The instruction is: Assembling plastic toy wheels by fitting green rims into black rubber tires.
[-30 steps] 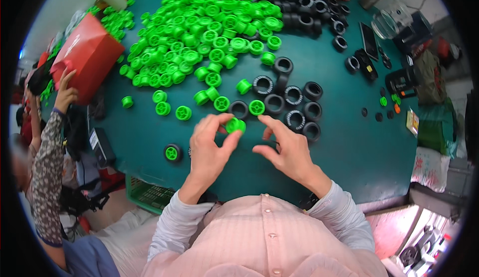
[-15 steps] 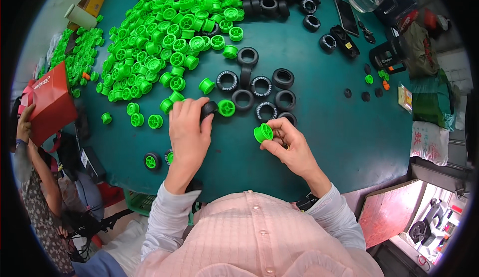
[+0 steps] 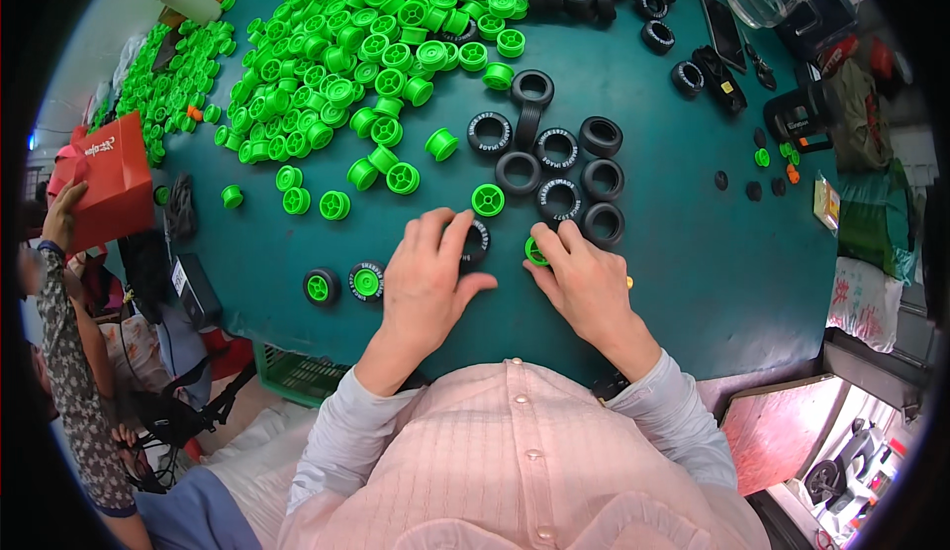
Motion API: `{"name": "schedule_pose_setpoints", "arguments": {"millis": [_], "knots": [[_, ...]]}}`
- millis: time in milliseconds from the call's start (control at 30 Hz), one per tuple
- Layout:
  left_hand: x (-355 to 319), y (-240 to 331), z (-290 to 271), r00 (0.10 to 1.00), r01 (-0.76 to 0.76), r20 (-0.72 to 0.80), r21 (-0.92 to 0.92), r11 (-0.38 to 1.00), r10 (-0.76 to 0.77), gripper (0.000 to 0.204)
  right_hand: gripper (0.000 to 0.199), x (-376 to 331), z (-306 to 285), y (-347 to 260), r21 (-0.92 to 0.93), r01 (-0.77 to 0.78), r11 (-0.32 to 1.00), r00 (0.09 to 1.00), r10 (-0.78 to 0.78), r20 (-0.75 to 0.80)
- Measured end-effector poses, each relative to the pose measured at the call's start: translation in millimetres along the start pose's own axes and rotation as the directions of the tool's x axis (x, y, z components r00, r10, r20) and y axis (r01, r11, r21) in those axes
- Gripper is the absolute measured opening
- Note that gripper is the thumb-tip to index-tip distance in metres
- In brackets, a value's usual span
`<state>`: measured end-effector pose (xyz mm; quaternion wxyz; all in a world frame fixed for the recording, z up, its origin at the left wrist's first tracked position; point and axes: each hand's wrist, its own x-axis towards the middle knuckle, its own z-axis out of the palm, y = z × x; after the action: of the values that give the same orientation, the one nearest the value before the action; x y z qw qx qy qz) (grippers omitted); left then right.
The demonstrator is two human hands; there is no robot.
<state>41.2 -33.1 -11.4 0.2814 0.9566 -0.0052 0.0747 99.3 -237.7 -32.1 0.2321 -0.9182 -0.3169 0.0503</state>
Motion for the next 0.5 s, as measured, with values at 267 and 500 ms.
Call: {"name": "schedule_pose_setpoints", "arguments": {"millis": [267, 500], "knots": [[0, -1, 6, 0.897, 0.433, 0.439, -0.897, -0.083, -0.06, 0.048, 0.041, -1, -23, -8, 0.752, -0.166, 0.638, 0.979, 0.198, 0.048], [1, 6, 17, 0.923, 0.374, 0.359, -0.921, 0.106, -0.138, 0.042, 0.039, 2, -26, -20, 0.661, 0.021, 0.75, 0.978, 0.121, -0.168]]}}
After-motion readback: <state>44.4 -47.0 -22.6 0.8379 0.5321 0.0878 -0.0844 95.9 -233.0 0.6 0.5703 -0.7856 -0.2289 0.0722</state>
